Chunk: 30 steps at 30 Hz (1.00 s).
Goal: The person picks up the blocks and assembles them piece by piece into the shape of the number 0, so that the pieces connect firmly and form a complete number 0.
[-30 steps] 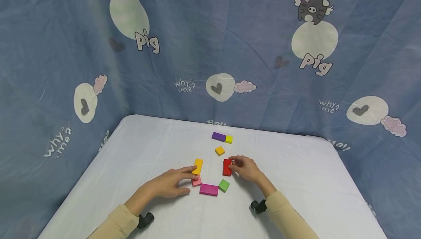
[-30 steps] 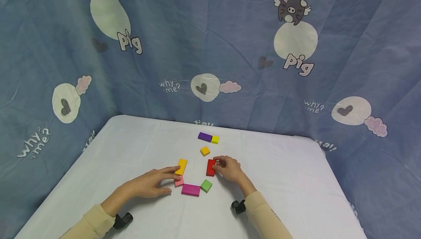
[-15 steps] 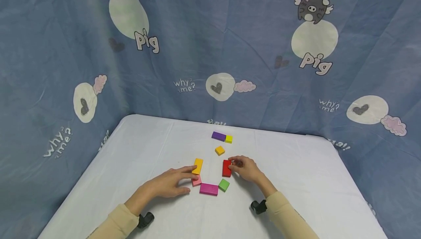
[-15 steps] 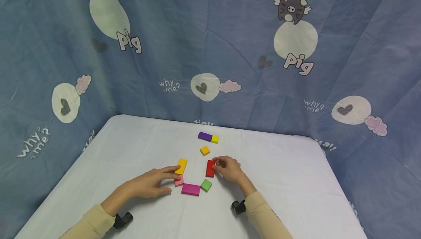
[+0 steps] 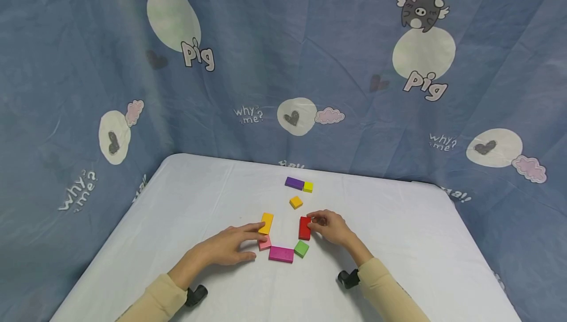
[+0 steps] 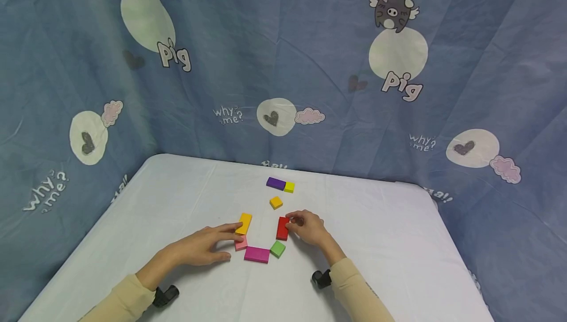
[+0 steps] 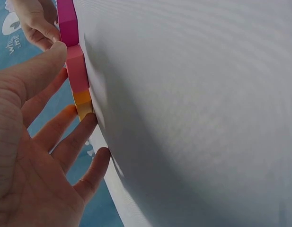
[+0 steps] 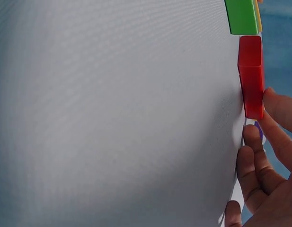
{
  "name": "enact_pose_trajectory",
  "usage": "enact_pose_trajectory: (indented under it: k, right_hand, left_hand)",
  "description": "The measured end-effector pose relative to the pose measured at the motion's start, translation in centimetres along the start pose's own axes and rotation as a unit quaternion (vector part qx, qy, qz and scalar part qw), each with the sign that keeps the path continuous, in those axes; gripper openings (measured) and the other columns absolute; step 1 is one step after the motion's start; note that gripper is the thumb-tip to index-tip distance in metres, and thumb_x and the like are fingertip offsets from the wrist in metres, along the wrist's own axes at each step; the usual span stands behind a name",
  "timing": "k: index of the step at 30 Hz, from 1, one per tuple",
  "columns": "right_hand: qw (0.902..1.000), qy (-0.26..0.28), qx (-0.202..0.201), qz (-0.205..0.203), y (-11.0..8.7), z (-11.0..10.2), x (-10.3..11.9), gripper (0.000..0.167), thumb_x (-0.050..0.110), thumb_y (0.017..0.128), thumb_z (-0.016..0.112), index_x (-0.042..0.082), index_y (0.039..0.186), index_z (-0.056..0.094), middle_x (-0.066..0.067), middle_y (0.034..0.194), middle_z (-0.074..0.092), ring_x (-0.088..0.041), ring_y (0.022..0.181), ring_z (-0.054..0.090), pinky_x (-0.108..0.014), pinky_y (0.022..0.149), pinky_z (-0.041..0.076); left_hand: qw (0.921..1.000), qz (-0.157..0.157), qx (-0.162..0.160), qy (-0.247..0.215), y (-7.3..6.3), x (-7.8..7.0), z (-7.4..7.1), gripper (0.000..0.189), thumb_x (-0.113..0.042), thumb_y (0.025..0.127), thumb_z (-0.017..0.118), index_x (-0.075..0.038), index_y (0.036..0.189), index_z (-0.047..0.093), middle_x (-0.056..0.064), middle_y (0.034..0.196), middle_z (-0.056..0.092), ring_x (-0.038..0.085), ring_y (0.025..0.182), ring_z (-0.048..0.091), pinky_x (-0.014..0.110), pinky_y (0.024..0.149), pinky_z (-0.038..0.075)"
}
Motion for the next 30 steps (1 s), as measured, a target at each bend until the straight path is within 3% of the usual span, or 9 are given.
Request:
enact_pose_trajectory:
  k: [20,30]
  right_hand:
    - [1.0000,-0.006,0.008,0.000,-0.23,0.09,-0.07,0.026,0.019,0.089,0.072,0.015,0.115,0.072,0.004,0.090,0.059,-0.016,0.082,0.049,-0.031,0.069,0.042]
    - [1.0000,-0.006,0.004,0.004,-0.22,0.07,-0.10,0.027,0.019,0.089,0.073,0.016,0.116,0.072,0.004,0.095,0.060,-0.016,0.087,0.050,-0.033,0.075,0.043]
  left_hand:
    - [1.0000,-0.003,0.000,0.001,-0.02,0.00,0.03,0.049,-0.029,0.089,0.072,-0.023,0.136,0.060,0.001,0.154,0.037,0.024,0.139,0.036,0.059,0.108,0.028]
    - [1.0000,0.000,-0.002,0.005,-0.06,-0.10,-0.05,0.049,-0.029,0.089,0.072,-0.022,0.136,0.060,0.002,0.154,0.036,0.025,0.140,0.035,0.057,0.108,0.028]
Point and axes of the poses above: each hand's wrist, its own y-axis towards the middle knuckle, its own z-axis out of the palm, x = y × z, the point moved 3 cm from there along y, towards the middle knuckle
